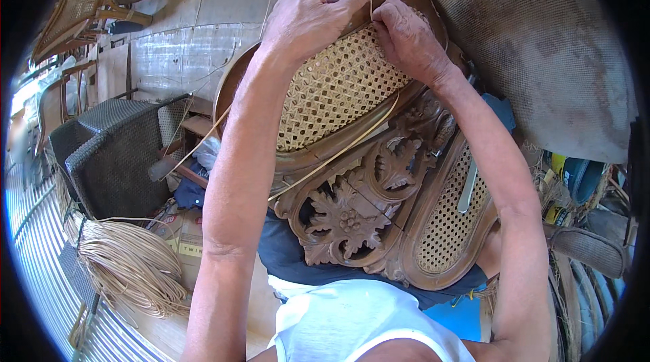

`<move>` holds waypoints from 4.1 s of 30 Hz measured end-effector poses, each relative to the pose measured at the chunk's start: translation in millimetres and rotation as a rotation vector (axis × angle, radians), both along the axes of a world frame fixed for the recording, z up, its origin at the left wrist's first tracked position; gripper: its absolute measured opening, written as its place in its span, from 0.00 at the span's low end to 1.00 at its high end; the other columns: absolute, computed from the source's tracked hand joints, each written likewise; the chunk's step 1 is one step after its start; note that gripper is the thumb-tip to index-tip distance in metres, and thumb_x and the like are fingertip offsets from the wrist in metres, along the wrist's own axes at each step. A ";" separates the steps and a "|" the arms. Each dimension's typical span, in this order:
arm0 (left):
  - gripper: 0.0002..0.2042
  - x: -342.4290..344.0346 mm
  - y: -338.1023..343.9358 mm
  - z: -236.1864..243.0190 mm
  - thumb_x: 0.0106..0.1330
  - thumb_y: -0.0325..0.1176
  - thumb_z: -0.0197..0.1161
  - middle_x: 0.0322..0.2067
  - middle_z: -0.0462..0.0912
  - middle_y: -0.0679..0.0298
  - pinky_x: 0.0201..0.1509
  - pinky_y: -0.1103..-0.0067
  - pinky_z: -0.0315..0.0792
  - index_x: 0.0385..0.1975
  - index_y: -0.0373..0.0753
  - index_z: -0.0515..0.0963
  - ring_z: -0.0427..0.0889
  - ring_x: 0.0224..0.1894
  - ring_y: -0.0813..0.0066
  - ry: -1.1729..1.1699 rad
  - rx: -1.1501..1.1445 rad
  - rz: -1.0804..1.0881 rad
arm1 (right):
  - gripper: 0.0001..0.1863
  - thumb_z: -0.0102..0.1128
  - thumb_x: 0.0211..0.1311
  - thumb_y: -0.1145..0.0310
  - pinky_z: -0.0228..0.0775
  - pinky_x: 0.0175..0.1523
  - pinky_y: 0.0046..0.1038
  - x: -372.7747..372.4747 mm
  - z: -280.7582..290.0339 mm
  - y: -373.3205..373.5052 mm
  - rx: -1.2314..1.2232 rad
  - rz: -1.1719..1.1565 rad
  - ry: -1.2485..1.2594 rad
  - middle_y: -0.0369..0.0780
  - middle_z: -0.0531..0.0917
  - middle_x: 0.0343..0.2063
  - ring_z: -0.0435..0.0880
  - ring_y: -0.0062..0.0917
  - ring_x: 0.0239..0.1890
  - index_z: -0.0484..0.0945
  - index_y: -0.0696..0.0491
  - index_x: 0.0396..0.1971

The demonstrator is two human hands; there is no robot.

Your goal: Repairing a wooden chair by weaving cane material and using glue and small nails.

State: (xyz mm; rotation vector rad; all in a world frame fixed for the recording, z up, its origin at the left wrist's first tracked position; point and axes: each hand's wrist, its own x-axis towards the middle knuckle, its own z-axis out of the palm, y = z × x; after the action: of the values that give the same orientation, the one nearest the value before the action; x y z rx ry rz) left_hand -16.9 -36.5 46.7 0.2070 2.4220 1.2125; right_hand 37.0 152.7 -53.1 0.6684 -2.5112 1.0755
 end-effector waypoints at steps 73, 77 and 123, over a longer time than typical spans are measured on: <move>0.13 7.4 -20.6 28.4 0.56 0.37 0.68 0.21 0.82 0.55 0.32 0.71 0.75 0.30 0.31 0.85 0.82 0.24 0.67 0.188 -0.394 -0.510 | 0.06 0.58 0.62 0.73 0.78 0.45 0.37 9.2 9.1 -25.4 0.387 -0.206 -0.009 0.44 0.81 0.32 0.85 0.41 0.38 0.72 0.56 0.37; 0.13 -0.9 -11.7 14.7 0.56 0.37 0.69 0.20 0.82 0.56 0.31 0.72 0.75 0.31 0.32 0.85 0.81 0.23 0.69 0.229 -0.358 -0.497 | 0.08 0.60 0.63 0.74 0.79 0.45 0.36 11.6 -4.8 -9.7 -0.068 -0.206 0.024 0.44 0.83 0.35 0.85 0.41 0.38 0.75 0.56 0.40; 0.17 1.7 -6.2 0.1 0.56 0.46 0.70 0.23 0.84 0.59 0.37 0.71 0.76 0.36 0.40 0.88 0.83 0.27 0.64 0.368 -0.420 -0.436 | 0.23 0.58 0.66 0.59 0.79 0.50 0.46 178.9 19.4 15.6 0.076 -1.008 -0.833 0.60 0.81 0.42 0.85 0.53 0.45 0.70 0.63 0.50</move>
State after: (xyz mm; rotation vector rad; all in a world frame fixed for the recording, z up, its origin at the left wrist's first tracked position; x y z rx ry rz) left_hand -15.2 -42.7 46.7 0.8371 2.6711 0.4934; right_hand 215.9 168.3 -33.7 -1.1860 -2.8597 0.9116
